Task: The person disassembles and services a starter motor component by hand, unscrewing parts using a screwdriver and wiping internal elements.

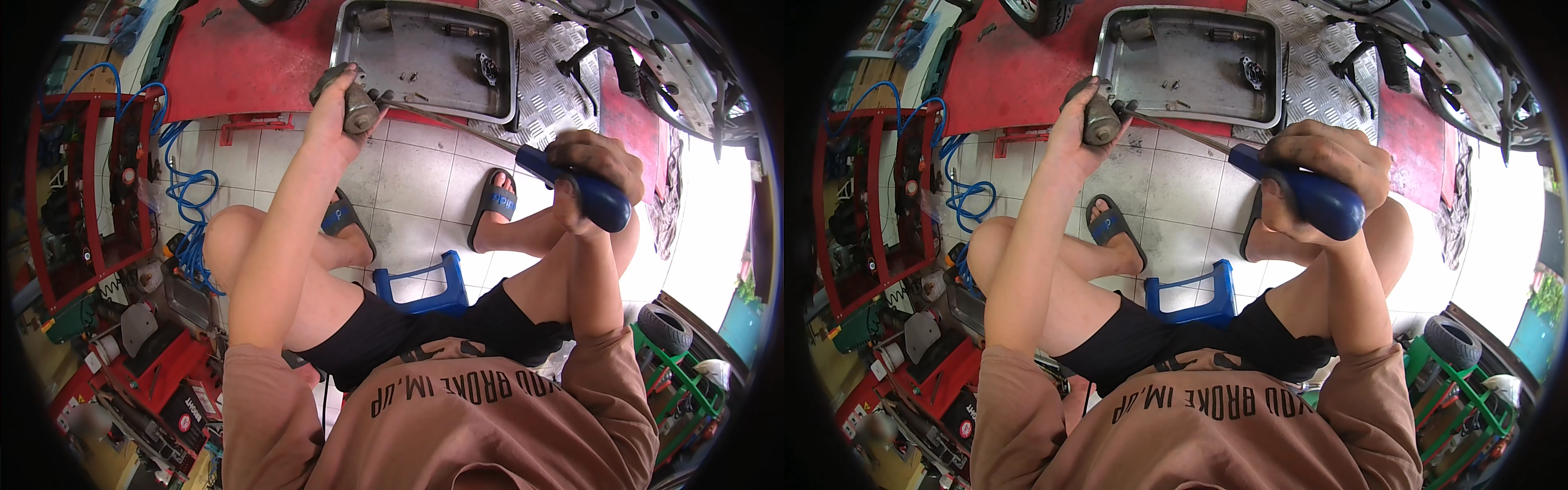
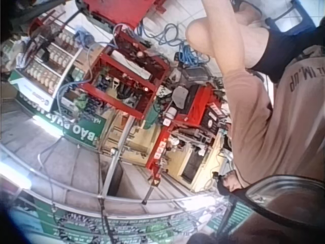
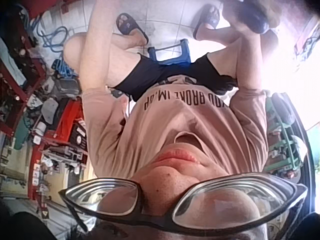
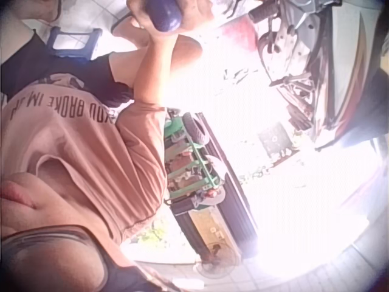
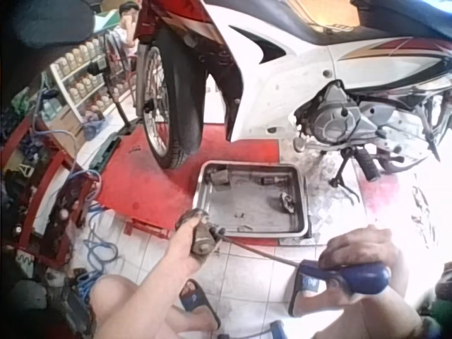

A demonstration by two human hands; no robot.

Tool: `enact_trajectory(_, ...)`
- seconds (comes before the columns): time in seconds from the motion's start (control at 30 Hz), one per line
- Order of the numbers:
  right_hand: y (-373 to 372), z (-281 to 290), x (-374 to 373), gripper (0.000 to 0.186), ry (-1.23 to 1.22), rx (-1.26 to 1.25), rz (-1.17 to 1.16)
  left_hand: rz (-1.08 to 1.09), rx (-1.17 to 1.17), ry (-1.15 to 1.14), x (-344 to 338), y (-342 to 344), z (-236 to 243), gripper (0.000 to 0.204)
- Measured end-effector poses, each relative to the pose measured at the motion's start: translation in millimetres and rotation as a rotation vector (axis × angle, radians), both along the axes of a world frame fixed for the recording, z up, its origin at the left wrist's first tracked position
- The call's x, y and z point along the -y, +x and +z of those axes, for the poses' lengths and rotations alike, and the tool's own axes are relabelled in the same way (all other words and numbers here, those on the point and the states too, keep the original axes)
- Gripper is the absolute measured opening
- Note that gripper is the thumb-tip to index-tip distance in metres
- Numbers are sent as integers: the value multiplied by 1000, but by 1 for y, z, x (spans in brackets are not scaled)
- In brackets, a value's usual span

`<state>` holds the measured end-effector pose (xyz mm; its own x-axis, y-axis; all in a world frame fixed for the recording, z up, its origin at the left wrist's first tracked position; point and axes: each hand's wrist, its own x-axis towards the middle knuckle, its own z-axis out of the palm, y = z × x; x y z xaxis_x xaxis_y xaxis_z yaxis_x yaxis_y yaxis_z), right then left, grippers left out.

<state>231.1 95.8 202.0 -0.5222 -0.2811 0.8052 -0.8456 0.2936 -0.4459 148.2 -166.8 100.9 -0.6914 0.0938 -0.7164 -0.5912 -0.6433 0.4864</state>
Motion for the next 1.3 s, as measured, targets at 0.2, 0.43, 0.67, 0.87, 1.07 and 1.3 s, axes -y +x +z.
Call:
enact_trajectory(0.2, 3, 5, 0, 18, 48, 43, -21, 2, 16, -11, -2, 0, 2, 33)
enact_trajectory(0.43, 8, 4, 1, 17, 31, 163, -137, 22, -16, -31, -5, 2, 1, 33)
enact_trajectory(0.67, 11, -2, 4, 15, -67, 264, -222, 28, -80, -87, -7, 4, 3, 37)
enact_trajectory(0.87, 16, 4, 16, 12, -152, 519, -425, 9, -89, -153, -8, 6, 4, 37)
enact_trajectory(1.07, 11, 3, 8, 13, -86, 562, -287, 2, -94, -210, -8, 6, 4, 36)
enact_trajectory(1.3, 12, -3, 11, 15, -297, 708, -380, -5, -84, -145, -6, 4, 2, 36)
